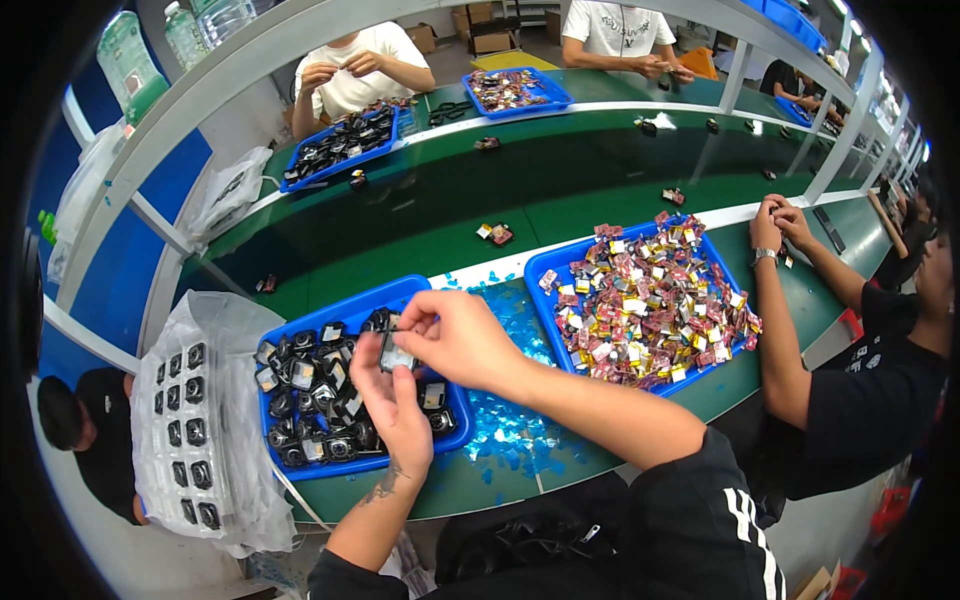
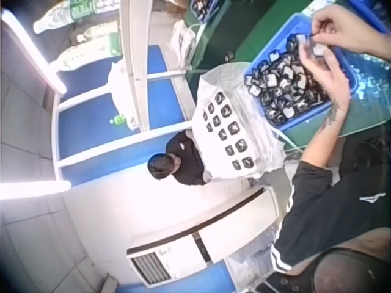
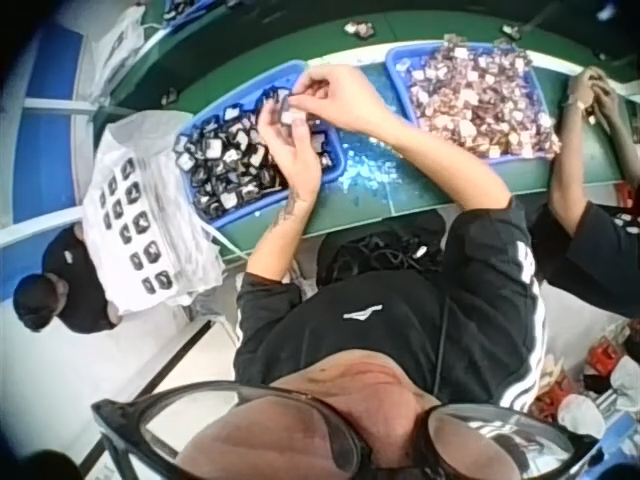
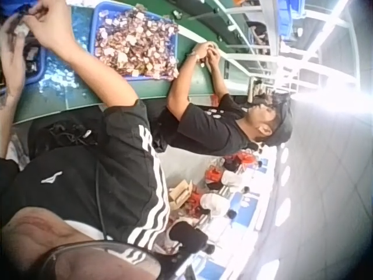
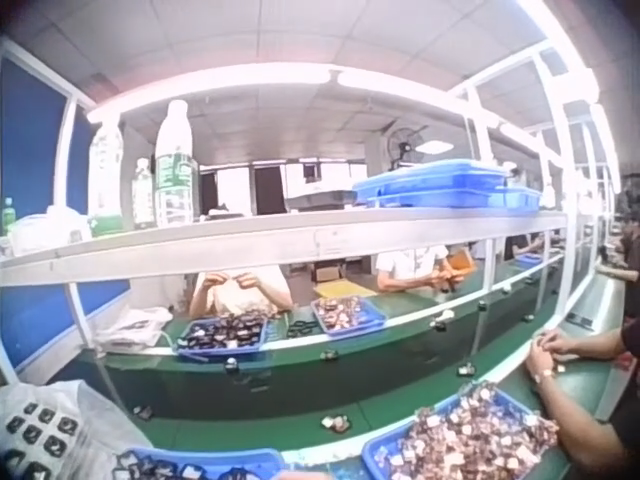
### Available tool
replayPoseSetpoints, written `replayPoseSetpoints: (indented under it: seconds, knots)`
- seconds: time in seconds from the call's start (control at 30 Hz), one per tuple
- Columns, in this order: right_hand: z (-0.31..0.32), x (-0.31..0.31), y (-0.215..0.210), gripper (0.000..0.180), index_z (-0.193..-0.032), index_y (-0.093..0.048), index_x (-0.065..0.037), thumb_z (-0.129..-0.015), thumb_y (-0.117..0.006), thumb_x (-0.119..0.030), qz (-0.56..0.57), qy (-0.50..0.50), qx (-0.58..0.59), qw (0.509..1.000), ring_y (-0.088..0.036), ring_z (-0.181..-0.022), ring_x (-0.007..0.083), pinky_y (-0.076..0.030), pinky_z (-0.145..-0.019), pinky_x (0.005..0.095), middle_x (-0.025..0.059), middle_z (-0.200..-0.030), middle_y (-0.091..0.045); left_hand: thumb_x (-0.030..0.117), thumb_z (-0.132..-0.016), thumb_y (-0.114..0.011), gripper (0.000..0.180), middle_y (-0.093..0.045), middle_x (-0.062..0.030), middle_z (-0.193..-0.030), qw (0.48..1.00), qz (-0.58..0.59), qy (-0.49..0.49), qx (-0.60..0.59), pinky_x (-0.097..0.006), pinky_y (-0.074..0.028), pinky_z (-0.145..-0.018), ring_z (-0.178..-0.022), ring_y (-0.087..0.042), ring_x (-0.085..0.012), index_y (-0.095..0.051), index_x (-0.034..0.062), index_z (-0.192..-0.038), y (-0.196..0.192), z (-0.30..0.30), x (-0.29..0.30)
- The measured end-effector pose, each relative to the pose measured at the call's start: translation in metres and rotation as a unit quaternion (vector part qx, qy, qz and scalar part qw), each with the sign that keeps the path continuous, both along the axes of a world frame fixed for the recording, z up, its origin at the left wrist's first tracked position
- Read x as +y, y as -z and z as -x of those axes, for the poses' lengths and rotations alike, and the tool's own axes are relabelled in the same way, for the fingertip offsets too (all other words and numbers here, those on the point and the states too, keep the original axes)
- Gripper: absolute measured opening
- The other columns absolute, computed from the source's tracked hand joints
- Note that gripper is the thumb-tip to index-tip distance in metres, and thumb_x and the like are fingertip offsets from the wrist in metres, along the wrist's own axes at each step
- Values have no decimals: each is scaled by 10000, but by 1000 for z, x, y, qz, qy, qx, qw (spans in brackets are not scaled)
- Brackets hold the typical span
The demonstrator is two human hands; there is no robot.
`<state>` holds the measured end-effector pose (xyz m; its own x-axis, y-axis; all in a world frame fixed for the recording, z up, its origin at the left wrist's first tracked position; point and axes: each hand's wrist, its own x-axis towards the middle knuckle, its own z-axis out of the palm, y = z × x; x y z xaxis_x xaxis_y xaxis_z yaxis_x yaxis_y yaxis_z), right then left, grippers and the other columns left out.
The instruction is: The recorder is assembling small electronic components, possibly sensors or camera modules, at a factory workbench.
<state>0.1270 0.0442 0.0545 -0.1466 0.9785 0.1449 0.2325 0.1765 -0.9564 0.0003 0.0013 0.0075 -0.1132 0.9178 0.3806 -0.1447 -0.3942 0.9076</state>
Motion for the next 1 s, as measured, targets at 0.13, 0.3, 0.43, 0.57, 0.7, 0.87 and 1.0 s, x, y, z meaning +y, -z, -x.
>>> replayPoseSetpoints:
  seconds: [0.13,0.3,0.43,0.57,0.7,0.87,1.0]
  knots:
    - [-31,-29,-3,206,-939,-687,-8,-877,-679,-205,-40,-48,-7,998,-672,-794,172,-529,-716,319,120,-858,-684,133,-1015,-473,179,-619,-100,-869,975,144,99,-136,-256,-526,-574,-658,-614,-136,-501,-9,-1119,7,2,-1]
    - [-173,-25,2,107,-827,-669,-27,-759,-726,-86,-163,243,-466,835,-617,-881,332,-495,-789,410,154,-893,-630,145,-980,-554,139,-669,-104,-918,941,240,162,-172,-249,-542,-595,-679,-640,-152,-574,12,-1016,3,10,9]
    - [-209,-32,14,87,-774,-645,-9,-753,-711,-63,-58,155,-462,872,-624,-850,313,-490,-771,406,143,-831,-633,97,-954,-582,119,-673,-131,-993,916,275,212,-202,-266,-587,-696,-843,-699,-210,-555,14,-1034,-4,7,8]
    - [-203,-36,17,82,-912,-569,13,-860,-617,-28,-97,229,-354,901,-633,-747,293,-484,-682,354,157,-808,-627,53,-953,-555,144,-629,-176,-1075,897,286,257,-218,-319,-581,-780,-944,-675,-262,-493,28,-1080,-5,8,6]
    - [-176,-47,2,46,-903,-550,23,-876,-586,15,-159,258,-317,899,-623,-735,276,-483,-694,350,151,-790,-609,85,-971,-527,250,-613,-153,-1091,909,283,261,-159,-296,-552,-721,-929,-642,-208,-455,45,-1206,-7,7,2]
    - [-150,-70,-29,47,-921,-595,33,-875,-584,31,-140,227,-297,917,-639,-847,267,-499,-770,333,139,-883,-627,120,-965,-555,339,-587,-99,-1092,953,179,237,-51,-255,-517,-689,-890,-597,-143,-490,33,-1286,-6,6,1]
    - [-118,-83,-49,42,-899,-603,25,-857,-602,22,-85,84,-250,961,-618,-807,252,-485,-734,337,119,-839,-621,71,-832,-711,256,-547,-49,-1089,973,67,210,69,-207,-462,-663,-890,-555,-92,-705,72,-1088,2,7,1]
